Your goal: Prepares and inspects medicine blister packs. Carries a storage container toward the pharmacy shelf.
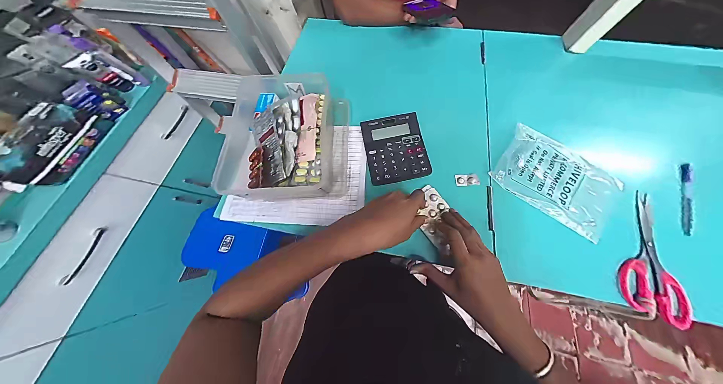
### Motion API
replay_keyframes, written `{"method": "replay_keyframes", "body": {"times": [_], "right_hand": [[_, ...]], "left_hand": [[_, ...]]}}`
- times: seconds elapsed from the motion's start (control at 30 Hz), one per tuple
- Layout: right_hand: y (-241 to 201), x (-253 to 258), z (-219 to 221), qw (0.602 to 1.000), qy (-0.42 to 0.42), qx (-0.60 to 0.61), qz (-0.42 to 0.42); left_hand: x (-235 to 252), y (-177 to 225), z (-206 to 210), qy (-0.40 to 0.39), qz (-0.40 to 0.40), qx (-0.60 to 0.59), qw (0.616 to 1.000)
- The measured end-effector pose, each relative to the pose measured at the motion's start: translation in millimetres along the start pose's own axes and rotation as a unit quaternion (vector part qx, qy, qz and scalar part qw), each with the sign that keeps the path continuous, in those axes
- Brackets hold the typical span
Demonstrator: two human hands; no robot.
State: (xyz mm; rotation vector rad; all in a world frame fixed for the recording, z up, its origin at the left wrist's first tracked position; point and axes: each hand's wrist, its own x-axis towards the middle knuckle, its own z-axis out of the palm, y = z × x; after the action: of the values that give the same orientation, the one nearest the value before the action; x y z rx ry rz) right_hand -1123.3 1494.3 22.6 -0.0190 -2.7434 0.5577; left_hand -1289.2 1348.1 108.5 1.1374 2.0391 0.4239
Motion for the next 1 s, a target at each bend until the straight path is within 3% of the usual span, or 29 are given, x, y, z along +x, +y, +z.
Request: {"method": "replay_keyframes", "body": {"times": [0.13, 0.23, 0.37, 0.43, 0.53, 0.63, 0.77, 0.9, 0.93, 1.0], "right_hand": [[14, -8, 12, 0.996, -0.035, -0.041, -0.066], [15, -12, 9, 0.987, -0.032, -0.105, -0.116], [-3, -10, -13, 0.973, -0.060, -0.113, -0.192], [-25, 6, -17, 0.977, 0.004, -0.055, -0.208], [-88, 57, -8, 0.968, 0.163, -0.014, -0.189], [-161, 123, 29, 0.959, 0.236, -0.013, -0.157], [-214, 176, 77, 0.983, 0.156, -0.019, -0.093], [-189, 159, 74, 0.970, 0.229, -0.060, 0.064], [-181, 154, 75, 0.967, 0.192, -0.091, 0.142], [-175, 151, 82, 0.948, 0.030, -0.094, 0.302]], "left_hand": [[-45, -17, 14, 0.171, 0.046, -0.061, 0.982], [-105, -42, 5, 0.328, 0.064, -0.111, 0.936], [-165, -100, -32, 0.548, -0.125, 0.005, 0.827], [-172, -147, -47, 0.556, -0.194, 0.012, 0.809], [-164, -211, -64, 0.472, -0.188, -0.078, 0.858], [-156, -228, -76, 0.406, -0.164, -0.113, 0.892], [-152, -232, -87, 0.368, -0.140, -0.094, 0.914], [-150, -241, -82, 0.408, -0.106, -0.082, 0.903], [-152, -244, -80, 0.417, -0.092, -0.087, 0.900], [-162, -250, -80, 0.427, -0.074, -0.096, 0.896]]}}
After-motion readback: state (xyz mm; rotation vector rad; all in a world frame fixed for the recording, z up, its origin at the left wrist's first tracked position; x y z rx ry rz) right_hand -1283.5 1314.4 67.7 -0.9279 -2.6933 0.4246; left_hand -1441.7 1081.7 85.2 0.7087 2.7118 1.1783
